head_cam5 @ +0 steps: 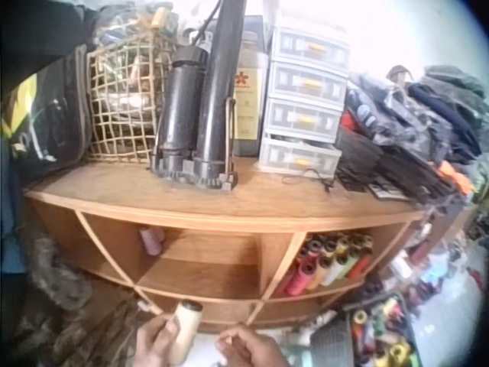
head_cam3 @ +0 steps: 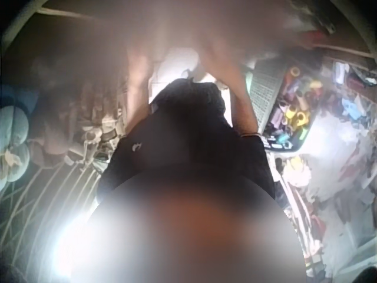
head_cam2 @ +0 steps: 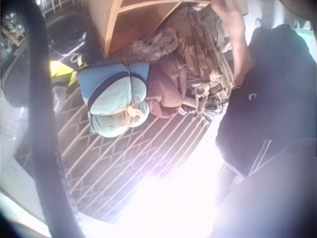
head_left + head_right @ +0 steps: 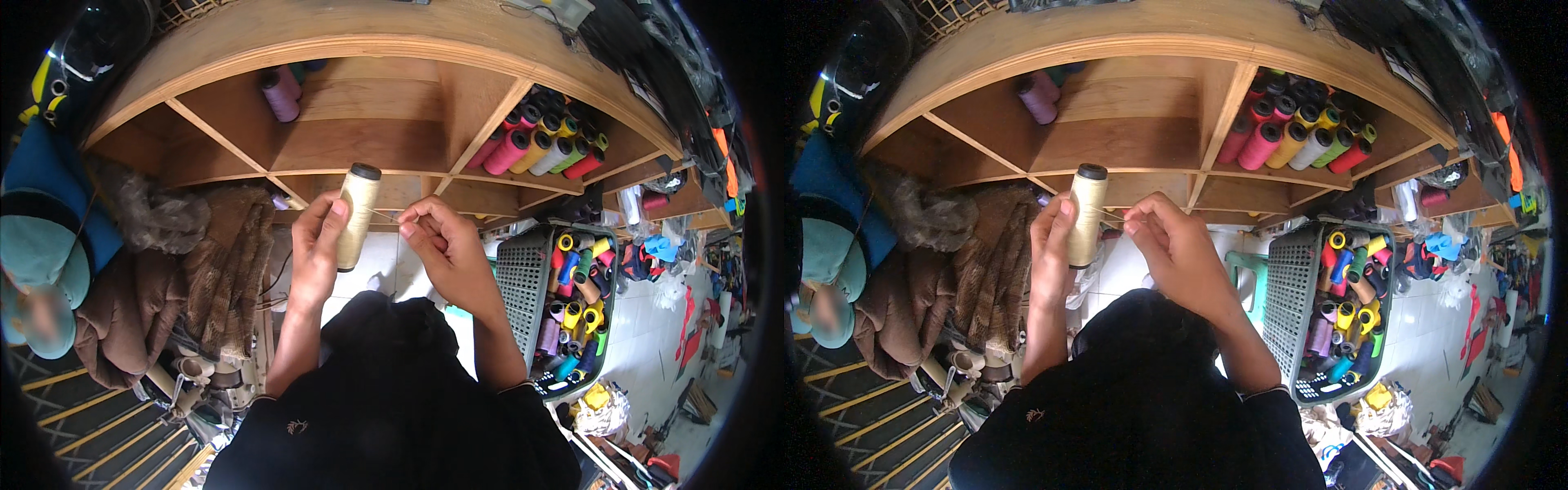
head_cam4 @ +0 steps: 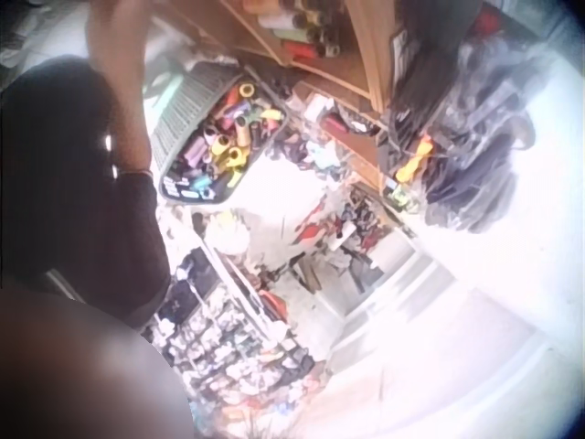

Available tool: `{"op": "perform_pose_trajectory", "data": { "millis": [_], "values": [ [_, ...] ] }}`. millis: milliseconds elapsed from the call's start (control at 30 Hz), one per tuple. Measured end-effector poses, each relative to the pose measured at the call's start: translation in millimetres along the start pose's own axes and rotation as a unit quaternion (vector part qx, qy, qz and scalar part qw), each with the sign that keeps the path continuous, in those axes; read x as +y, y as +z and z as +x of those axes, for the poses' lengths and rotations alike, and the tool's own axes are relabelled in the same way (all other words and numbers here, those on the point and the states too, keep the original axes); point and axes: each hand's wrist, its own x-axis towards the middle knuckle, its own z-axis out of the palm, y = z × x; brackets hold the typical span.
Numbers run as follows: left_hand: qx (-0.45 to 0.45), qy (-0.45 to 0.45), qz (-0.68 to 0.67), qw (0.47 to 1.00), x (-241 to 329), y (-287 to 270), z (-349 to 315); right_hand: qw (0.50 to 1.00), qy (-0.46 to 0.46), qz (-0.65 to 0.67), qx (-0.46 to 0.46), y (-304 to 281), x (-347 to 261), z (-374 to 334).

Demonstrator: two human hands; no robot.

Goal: The person picks up thread spools from a black basket, briefly pulls thread from each, and places them into a wooden shelf. The person repeats this process with multiple spools of different colors, arranging them in the shelf compartments.

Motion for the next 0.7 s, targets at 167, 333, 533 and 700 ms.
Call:
{"op": "perform_pose_trajectory", "data": {
  "millis": [167, 333, 533, 700],
  "values": [
    [-0.004, -0.035, -0.137, 0.99, 12.2, 1.2, -0.2, 0.999, 0.026, -0.019, -0.026, -1.1, -5.3, 1.7],
    [-0.056, -0.072, -0.301, 0.949, 11.8, -8.1, 4.4, 0.991, -0.007, 0.135, 0.015, 15.5, 5.5, 4.8],
    [-0.066, -0.058, -0.236, 0.968, 9.5, -12.3, 7.2, 0.99, -0.009, 0.135, 0.027, 20.7, 9.9, 5.4],
    [-0.044, -0.088, -0.226, 0.969, 10.8, -6.9, 4.4, 0.993, -0.048, 0.081, 0.078, 17.5, 8.4, 4.8]
  ]
}}
